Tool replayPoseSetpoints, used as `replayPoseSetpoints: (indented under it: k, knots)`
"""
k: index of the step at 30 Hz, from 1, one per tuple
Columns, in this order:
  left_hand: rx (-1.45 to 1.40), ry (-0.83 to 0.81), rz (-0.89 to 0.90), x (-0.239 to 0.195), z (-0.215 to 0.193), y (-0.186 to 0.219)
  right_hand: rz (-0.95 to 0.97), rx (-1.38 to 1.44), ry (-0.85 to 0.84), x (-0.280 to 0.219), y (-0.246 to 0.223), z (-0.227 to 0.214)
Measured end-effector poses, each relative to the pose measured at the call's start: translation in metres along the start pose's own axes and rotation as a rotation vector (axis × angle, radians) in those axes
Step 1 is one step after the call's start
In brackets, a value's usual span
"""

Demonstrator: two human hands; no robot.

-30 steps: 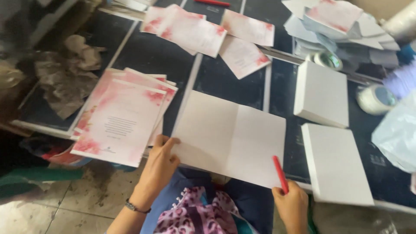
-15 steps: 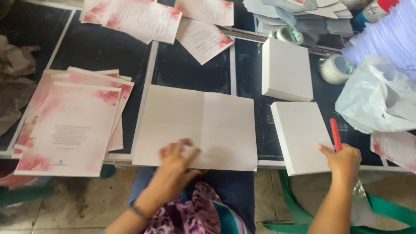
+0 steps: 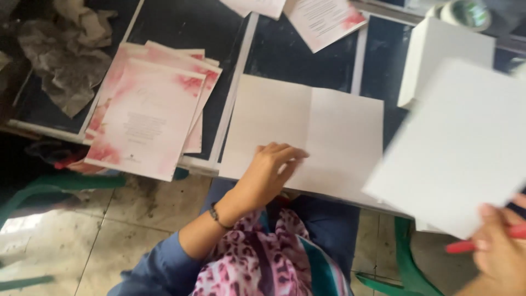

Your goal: Folding printed paper sheets and using a hand tool to crease the folds.

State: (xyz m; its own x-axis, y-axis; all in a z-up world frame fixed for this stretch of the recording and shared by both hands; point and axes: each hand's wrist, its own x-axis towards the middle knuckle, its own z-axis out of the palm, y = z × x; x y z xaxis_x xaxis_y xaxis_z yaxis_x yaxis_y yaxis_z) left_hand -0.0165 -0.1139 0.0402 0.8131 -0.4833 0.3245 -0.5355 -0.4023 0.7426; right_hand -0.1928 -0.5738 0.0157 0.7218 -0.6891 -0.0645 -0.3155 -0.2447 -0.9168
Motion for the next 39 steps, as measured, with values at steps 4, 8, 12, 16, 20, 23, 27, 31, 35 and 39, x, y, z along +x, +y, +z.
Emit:
replayPoseSetpoints:
  k: [4,8,12,16,20,23,27,31,35,39]
  knots:
    - [-0.214,-0.084,0.019,0.010,0.014,0.013,-0.221,0.075,-0.073,-0.057,-0.086,0.083]
    - [-0.125,-0.071,-0.060,0.009,0.032,0.008,-0.229,0.003,-0.134,-0.058,-0.107,0.125]
    - [0.085,-0.041,-0.125,-0.001,0.042,-0.007,-0.179,0.018,-0.199,-0.049,-0.102,0.140]
    - [0.203,-0.052,-0.148,-0.004,0.046,-0.014,-0.165,-0.063,-0.200,-0.049,-0.105,0.151]
    - [0.224,-0.067,-0.177,-0.004,0.049,-0.019,-0.100,-0.086,-0.186,-0.046,-0.106,0.156]
    - [0.230,-0.063,-0.179,-0.004,0.049,-0.019,-0.084,-0.108,-0.183,-0.044,-0.104,0.157]
    - [0.252,-0.050,-0.175,-0.005,0.050,-0.017,-0.064,-0.119,-0.183,-0.042,-0.103,0.159]
    - [0.293,-0.024,-0.138,-0.006,0.052,-0.023,-0.180,-0.181,-0.161,-0.014,-0.055,0.156]
    - [0.251,-0.096,-0.188,-0.001,0.038,-0.013,-0.383,-0.245,-0.168,0.018,-0.020,0.154]
    - [0.330,-0.102,-0.170,0.001,0.040,-0.008,-0.365,-0.304,-0.164,0.011,-0.033,0.158]
